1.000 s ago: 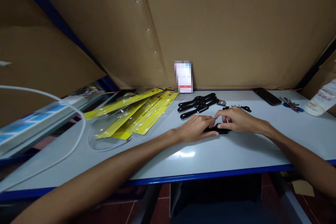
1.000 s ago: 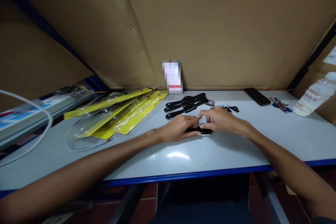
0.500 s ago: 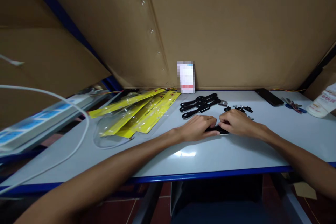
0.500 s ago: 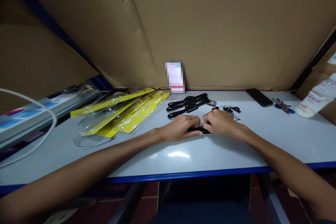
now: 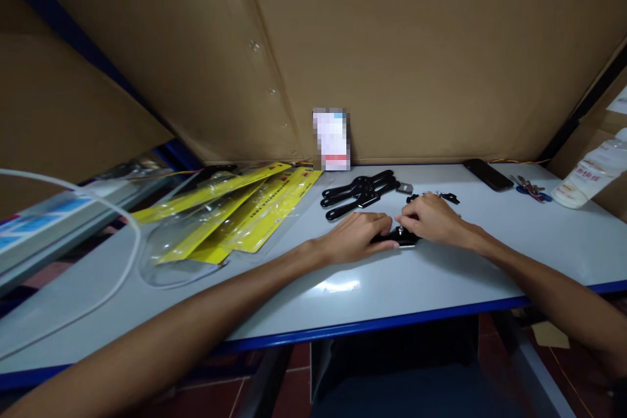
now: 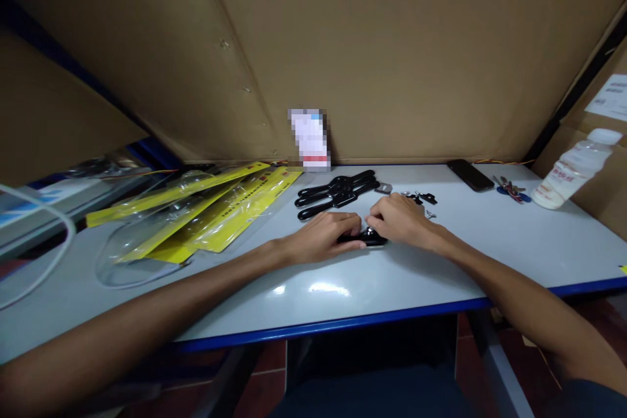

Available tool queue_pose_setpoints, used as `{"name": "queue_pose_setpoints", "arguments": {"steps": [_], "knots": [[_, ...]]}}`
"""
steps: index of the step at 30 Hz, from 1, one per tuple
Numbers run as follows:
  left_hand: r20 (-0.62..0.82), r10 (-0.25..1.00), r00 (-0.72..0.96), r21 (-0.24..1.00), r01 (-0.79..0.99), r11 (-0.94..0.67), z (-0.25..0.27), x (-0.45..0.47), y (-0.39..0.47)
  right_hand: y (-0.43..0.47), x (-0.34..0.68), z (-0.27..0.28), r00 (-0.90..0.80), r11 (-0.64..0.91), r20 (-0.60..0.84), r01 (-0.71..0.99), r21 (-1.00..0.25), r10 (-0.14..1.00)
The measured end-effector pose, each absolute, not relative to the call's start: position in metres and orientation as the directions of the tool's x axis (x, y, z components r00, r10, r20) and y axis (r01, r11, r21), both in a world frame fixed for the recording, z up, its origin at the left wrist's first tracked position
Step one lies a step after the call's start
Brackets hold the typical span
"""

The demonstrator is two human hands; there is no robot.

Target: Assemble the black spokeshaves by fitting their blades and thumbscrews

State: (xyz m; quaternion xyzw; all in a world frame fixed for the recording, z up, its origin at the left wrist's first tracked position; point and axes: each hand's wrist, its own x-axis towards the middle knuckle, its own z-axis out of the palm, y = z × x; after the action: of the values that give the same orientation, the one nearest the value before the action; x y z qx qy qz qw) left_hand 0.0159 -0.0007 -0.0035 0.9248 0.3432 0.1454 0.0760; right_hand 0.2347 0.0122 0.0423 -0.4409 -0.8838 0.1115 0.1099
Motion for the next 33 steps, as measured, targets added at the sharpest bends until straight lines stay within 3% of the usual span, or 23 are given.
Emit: {"name": "queue_pose_setpoints", "arguments": {"steps": [4,8,13,18,23,26,29,33], "knots": [[0.219,0.649,0.729,0.246,0.602,-0.76,-0.004,0.016,0.0,0.015,0.245,0.054,-0.725,0.707,0.099,0.617,-0.347,0.681],[0.219,0.65,0.728,0.242,0.604,-0.759,-0.004,0.015,0.0,0.012,0.245,0.056,-0.817,0.798,0.06,0.539,-0.269,0.573],[0.216,0.668,0.712,0.235,0.626,-0.744,-0.005,0.015,0.0,0.008,0.238,0.05,-0.791,0.789,0.064,0.594,-0.156,0.608],[0.222,0.665,0.713,0.229,0.625,-0.746,-0.006,0.015,0.0,0.003,0.226,0.037,-0.683,0.687,0.078,0.722,-0.076,0.726],[0.21,0.666,0.715,0.223,0.629,-0.745,-0.006,0.015,0.0,0.002,0.22,0.033,-0.562,0.568,0.084,0.811,-0.141,0.823],[0.21,0.664,0.718,0.23,0.624,-0.747,-0.006,0.015,0.0,0.008,0.233,0.044,-0.598,0.605,0.111,0.753,-0.259,0.793],[0.205,0.664,0.719,0.226,0.626,-0.747,-0.005,0.015,-0.001,0.014,0.247,0.058,-0.735,0.708,0.067,0.619,-0.34,0.675],[0.205,0.668,0.716,0.219,0.631,-0.744,-0.005,0.016,-0.001,0.011,0.248,0.061,-0.78,0.755,0.009,0.602,-0.262,0.625]]}}
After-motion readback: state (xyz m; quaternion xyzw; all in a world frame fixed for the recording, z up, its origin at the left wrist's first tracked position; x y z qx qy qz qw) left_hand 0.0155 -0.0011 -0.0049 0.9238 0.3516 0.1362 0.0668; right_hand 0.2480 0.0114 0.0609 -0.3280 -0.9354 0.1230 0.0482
